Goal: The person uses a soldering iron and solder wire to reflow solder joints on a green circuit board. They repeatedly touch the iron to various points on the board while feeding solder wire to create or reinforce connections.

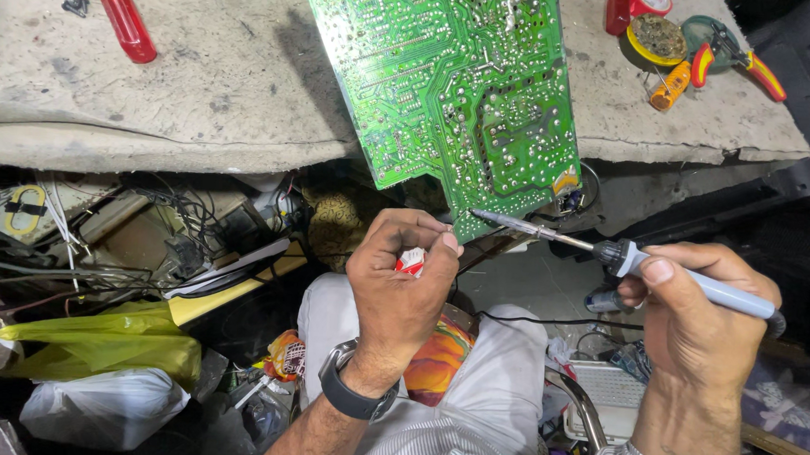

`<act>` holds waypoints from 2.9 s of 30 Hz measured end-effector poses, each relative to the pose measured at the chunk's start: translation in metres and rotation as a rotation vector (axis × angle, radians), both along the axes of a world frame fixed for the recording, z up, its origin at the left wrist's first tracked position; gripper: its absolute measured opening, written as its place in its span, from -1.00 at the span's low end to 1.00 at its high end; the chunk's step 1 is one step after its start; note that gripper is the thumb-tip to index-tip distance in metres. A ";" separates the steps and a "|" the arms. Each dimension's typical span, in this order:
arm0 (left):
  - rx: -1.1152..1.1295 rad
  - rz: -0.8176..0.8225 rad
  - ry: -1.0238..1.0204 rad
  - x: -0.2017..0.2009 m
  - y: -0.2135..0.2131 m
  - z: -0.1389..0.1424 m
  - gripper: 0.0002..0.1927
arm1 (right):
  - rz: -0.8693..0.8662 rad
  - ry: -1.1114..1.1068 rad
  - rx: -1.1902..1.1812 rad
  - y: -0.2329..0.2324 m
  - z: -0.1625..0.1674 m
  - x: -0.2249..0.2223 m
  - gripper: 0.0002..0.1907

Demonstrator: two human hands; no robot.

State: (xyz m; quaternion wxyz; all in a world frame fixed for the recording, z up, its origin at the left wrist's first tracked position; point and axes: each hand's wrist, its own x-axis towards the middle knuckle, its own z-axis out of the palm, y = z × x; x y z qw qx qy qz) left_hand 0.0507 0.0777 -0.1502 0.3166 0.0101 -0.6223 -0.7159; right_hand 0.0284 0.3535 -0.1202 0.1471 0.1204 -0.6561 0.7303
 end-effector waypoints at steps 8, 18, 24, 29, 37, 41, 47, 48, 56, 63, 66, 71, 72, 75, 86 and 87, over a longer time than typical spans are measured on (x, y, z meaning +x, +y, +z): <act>0.016 0.004 0.006 0.000 0.000 -0.003 -0.91 | -0.022 0.005 0.051 -0.004 0.004 -0.004 -0.86; 0.106 -0.052 0.035 0.002 -0.003 -0.007 -0.93 | 0.010 -0.025 0.154 -0.012 0.032 -0.013 -0.86; 0.087 -0.019 0.017 -0.001 -0.002 -0.007 -0.90 | 0.010 -0.006 0.229 -0.014 0.040 -0.013 -0.86; 0.027 0.030 0.017 -0.001 -0.002 -0.005 -0.91 | 0.021 -0.001 0.235 -0.017 0.043 -0.011 -0.86; 0.029 0.025 0.002 -0.001 -0.002 0.000 -0.90 | 0.009 0.013 0.262 -0.026 0.051 -0.005 -0.86; 0.028 0.033 0.003 0.000 -0.002 0.001 -0.91 | -0.039 0.025 0.274 -0.042 0.060 0.013 -0.87; 0.040 0.043 0.016 0.002 0.001 -0.002 -0.91 | -0.161 0.025 0.448 -0.060 0.081 0.034 -0.89; 0.046 0.040 0.014 0.002 0.001 -0.003 -0.91 | -0.163 0.018 0.442 -0.063 0.083 0.034 -0.89; 0.081 0.011 0.027 0.003 0.000 -0.003 -0.90 | -0.183 -0.010 0.414 -0.073 0.088 0.037 -0.89; 0.071 0.002 0.021 0.005 0.000 0.000 -0.93 | -0.196 -0.016 0.426 -0.070 0.086 0.038 -0.84; 0.064 -0.008 0.028 0.006 -0.001 0.001 -0.95 | -0.169 -0.011 0.390 -0.068 0.083 0.039 -0.88; 0.056 -0.022 0.032 0.008 -0.002 0.001 -0.96 | -0.151 -0.002 0.372 -0.060 0.075 0.036 -0.87; 0.054 -0.026 0.028 0.007 -0.002 0.001 -0.95 | -0.145 -0.001 0.367 -0.057 0.074 0.034 -0.87; 0.051 -0.038 0.016 0.007 -0.003 0.000 -0.95 | -0.135 -0.015 0.350 -0.050 0.069 0.029 -0.86; 0.103 -0.099 0.023 0.006 0.001 -0.009 -0.94 | -0.055 0.033 0.178 -0.016 0.039 0.015 -0.89; 0.086 -0.091 0.025 0.006 0.000 -0.009 -0.93 | -0.052 0.041 0.123 -0.009 0.038 0.014 -0.88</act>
